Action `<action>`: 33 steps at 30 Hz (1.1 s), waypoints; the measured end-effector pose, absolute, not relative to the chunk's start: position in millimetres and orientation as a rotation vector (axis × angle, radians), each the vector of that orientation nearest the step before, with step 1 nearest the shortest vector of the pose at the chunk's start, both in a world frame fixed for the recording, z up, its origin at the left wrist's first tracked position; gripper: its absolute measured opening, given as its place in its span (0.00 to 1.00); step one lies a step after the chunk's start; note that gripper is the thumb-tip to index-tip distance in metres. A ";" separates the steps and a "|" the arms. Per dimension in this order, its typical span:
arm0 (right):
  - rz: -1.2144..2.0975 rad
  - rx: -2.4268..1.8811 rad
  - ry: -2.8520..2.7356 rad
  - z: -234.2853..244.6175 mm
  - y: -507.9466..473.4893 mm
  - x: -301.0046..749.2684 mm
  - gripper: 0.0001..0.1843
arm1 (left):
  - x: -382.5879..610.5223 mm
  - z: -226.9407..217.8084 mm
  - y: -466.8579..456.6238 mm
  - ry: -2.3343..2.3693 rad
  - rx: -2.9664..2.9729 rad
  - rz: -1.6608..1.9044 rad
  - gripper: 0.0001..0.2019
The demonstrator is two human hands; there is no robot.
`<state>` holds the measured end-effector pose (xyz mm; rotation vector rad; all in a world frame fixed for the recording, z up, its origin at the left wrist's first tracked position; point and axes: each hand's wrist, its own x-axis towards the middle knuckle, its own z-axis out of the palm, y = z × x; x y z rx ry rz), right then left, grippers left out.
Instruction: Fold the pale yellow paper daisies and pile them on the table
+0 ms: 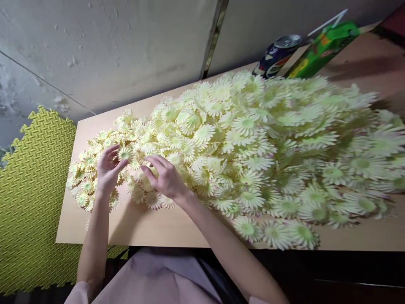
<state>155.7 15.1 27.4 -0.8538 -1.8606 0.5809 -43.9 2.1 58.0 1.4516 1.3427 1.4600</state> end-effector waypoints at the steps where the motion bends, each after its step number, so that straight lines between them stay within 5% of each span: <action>1: 0.747 -0.844 -1.739 24.7 23.1 152.3 0.16 | -37.7 54.1 5.3 1.288 1.447 1.464 0.24; 4: 1.224 -0.786 -1.438 10.6 45.6 145.5 0.14 | -21.2 36.2 17.5 1.251 1.504 1.442 0.22; 14: 1.626 -0.655 -1.154 -11.9 64.1 153.2 0.15 | -3.9 0.3 18.6 1.329 1.739 1.390 0.23; 26: 1.808 -0.606 -1.069 -12.5 63.2 154.2 0.23 | -16.8 -3.4 10.1 1.298 1.863 1.377 0.29; 33: 1.747 -0.700 -1.078 -13.7 64.9 153.3 0.19 | -17.5 -13.4 9.9 1.226 1.773 1.368 0.32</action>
